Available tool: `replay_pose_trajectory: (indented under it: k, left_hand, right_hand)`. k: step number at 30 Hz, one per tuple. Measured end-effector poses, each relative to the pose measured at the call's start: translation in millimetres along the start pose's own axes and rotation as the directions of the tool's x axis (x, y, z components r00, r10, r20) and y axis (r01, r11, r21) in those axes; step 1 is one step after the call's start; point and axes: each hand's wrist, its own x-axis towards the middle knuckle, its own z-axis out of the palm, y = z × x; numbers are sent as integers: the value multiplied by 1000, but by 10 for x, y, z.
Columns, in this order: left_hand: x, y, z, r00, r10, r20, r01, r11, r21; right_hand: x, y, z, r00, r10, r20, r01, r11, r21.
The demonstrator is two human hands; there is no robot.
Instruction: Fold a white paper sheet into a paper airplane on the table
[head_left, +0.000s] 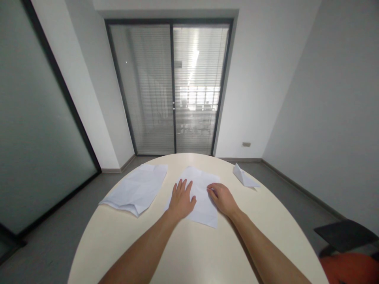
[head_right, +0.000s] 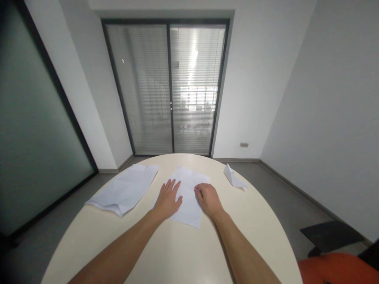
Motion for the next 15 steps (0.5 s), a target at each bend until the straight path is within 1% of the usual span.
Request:
replay_pose_trajectory:
  k: [3, 8, 15]
  left_hand:
    - [6, 19, -40, 999, 6, -53, -7, 1000, -4]
    - [20, 45, -110, 991, 2, -134, -6, 1000, -24]
    - [45, 46, -174, 986, 6, -165, -13, 999, -39]
  right_hand:
    - [8, -6, 9, 1000, -9, -25, 9, 1000, -3]
    - [12, 25, 23, 998, 36, -50, -36, 999, 0]
    - [5, 35, 5, 981, 124, -148, -115, 991, 68]
